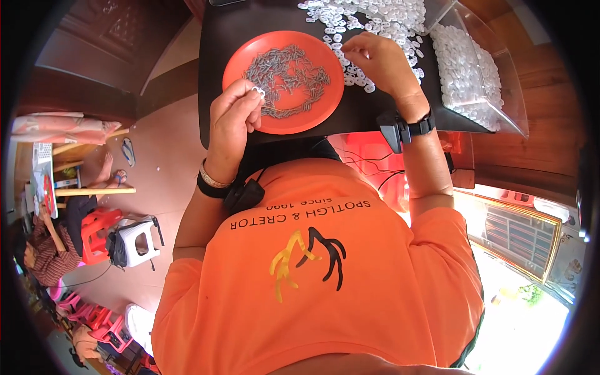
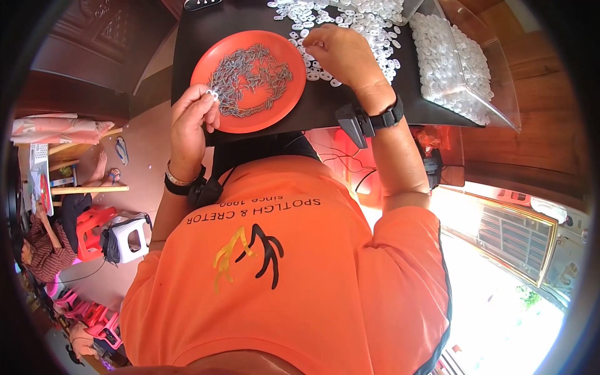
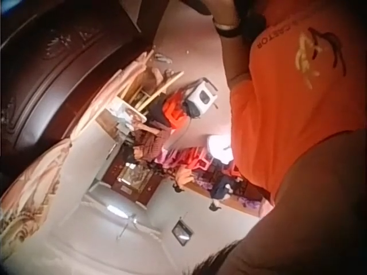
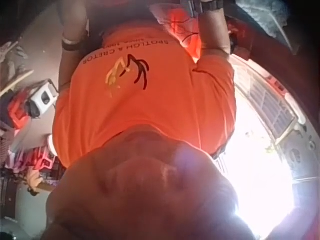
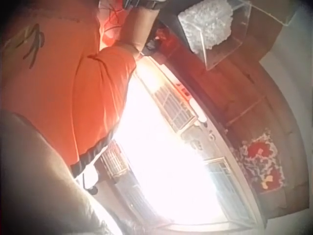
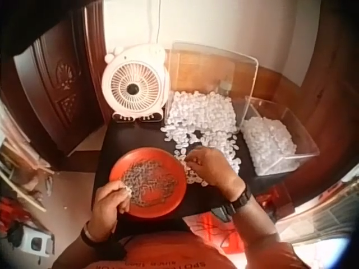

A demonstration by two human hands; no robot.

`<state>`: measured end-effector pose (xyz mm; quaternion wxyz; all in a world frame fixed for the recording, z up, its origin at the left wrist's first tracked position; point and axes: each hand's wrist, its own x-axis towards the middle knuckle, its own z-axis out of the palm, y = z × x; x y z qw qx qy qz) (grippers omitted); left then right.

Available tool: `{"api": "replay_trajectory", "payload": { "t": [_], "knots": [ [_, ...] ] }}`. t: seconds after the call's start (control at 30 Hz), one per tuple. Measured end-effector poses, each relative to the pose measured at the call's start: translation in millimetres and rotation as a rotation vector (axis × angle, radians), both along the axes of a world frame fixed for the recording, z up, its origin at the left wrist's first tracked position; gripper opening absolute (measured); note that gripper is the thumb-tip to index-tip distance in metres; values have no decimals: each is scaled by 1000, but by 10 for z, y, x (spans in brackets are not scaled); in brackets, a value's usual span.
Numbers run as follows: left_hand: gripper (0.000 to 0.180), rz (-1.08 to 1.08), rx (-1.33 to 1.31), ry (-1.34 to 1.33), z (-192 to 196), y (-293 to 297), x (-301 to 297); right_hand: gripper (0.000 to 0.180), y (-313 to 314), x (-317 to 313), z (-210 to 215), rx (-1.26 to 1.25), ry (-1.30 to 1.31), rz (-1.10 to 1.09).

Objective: Assemble small metal rings into white plastic components at a workspace.

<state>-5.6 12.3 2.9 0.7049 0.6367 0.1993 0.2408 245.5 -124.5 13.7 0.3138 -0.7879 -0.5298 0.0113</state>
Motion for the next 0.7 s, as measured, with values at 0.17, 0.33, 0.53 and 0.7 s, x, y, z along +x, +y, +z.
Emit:
{"api": "replay_trajectory", "payload": {
  "t": [0.17,0.33,0.53,0.7],
  "knots": [
    [22,-32,16,8,20,-40,28,14,43,39,-165,-154,-291,25],
    [23,-34,10,4,26,-20,26,14,77,83,-240,-125,-374,33],
    [20,-52,30,59,79,-60,18,15,86,78,-177,-173,-431,78],
    [20,-54,33,50,73,-58,25,13,157,102,-165,-223,-448,81]
  ]
}}
